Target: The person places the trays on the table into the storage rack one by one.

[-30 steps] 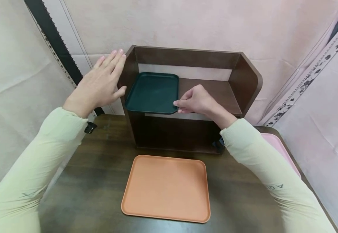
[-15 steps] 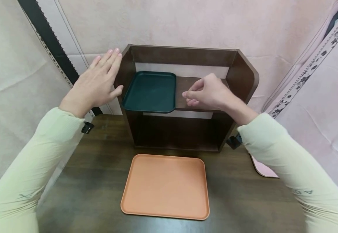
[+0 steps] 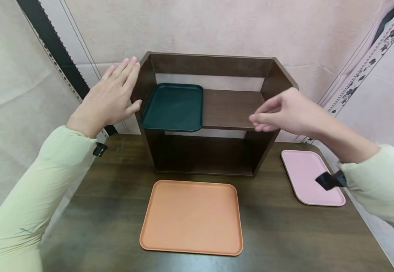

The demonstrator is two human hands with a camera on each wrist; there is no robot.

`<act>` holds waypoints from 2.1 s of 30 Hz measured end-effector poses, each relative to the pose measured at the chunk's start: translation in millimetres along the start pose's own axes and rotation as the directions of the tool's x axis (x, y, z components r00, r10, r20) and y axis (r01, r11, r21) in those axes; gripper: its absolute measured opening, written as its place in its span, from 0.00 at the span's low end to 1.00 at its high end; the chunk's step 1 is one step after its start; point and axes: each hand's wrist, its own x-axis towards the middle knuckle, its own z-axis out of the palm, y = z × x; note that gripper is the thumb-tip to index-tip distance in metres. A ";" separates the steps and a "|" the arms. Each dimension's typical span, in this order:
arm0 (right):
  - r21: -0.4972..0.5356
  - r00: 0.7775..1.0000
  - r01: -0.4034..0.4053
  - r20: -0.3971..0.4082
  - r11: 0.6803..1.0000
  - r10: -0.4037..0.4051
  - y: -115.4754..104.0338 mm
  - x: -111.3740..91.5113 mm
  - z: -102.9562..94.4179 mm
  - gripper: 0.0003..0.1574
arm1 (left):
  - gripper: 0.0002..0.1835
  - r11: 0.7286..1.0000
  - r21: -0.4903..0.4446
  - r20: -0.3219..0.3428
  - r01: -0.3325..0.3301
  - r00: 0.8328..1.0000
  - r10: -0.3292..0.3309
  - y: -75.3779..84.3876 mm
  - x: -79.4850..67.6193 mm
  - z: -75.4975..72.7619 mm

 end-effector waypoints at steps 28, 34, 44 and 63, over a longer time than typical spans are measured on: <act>-0.022 0.973 -0.227 0.031 0.974 0.227 208.4 -73.7 -4.9 0.36 | 0.45 1.000 -0.005 -0.009 -0.020 1.000 0.020 -1.6 0.2 0.4; 0.090 0.960 -0.277 0.075 0.957 0.271 258.1 -79.4 6.1 0.28 | 0.45 1.000 -0.007 -0.013 -0.020 1.000 0.020 -2.2 -1.2 0.0; 0.126 0.897 -0.438 0.129 0.890 0.424 326.8 -94.0 25.1 0.33 | 0.45 1.000 0.012 -0.002 -0.017 1.000 0.017 -1.2 -0.4 0.6; 0.320 0.773 -0.615 0.061 0.721 0.632 414.9 -105.4 56.4 0.36 | 0.45 1.000 -0.002 -0.002 -0.012 1.000 0.012 -0.1 1.6 1.9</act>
